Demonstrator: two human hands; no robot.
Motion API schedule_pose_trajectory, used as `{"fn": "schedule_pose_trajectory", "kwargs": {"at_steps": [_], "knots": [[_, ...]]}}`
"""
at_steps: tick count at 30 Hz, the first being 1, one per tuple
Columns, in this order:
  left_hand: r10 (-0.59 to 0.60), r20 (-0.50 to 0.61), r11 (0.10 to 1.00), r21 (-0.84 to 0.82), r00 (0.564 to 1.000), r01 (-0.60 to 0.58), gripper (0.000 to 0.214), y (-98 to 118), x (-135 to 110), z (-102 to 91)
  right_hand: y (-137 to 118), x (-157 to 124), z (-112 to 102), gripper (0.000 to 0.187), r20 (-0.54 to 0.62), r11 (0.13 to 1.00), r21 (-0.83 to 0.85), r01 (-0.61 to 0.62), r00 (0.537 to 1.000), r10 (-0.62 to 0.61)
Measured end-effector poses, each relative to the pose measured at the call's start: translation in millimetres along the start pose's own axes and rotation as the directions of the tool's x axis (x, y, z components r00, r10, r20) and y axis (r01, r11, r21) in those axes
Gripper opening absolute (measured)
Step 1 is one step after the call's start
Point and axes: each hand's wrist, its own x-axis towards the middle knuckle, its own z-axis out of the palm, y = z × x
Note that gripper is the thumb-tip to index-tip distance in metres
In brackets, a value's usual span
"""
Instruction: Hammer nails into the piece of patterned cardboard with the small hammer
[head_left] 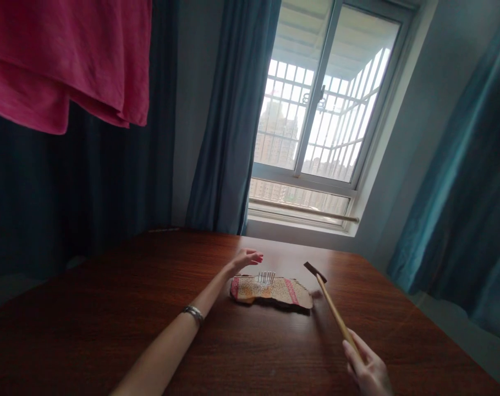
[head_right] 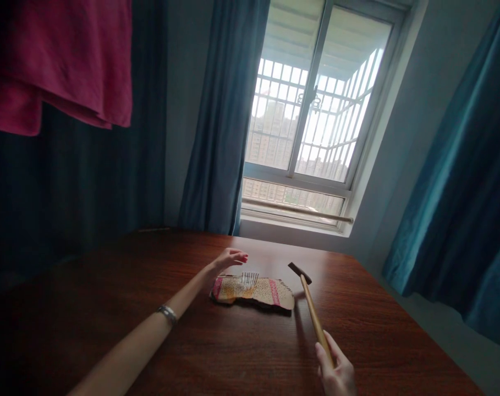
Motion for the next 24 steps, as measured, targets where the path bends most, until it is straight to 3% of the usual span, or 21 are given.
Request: {"fn": "schedule_pose_trajectory", "kwargs": {"at_steps": [6,10,13,18,24], "knots": [[-0.140,0.079,0.935,0.338,0.987,0.105,0.037,8,-2,-33.7,12,7,-23,0.048,-0.071,0.989,-0.104,0.107,0.991,-0.115],[-0.233,0.219,0.858,0.504,0.947,0.095,0.047,4,-3,-34.9,16,16,-37,0.053,-0.050,0.929,-0.347,0.127,0.987,-0.153],[-0.300,0.239,0.768,0.635,0.923,0.085,0.061,1,-3,-31.0,22,25,-44,0.062,-0.022,0.882,-0.452,0.133,0.987,-0.160],[-0.340,0.250,0.713,0.697,0.906,0.075,0.072,4,-9,-23.8,36,37,-49,0.079,-0.012,0.829,-0.550,0.102,0.991,-0.130],[-0.332,0.289,0.729,0.682,0.898,0.050,0.072,3,-13,-22.8,34,36,-53,0.071,0.023,0.654,-0.754,0.050,0.998,-0.050]]}}
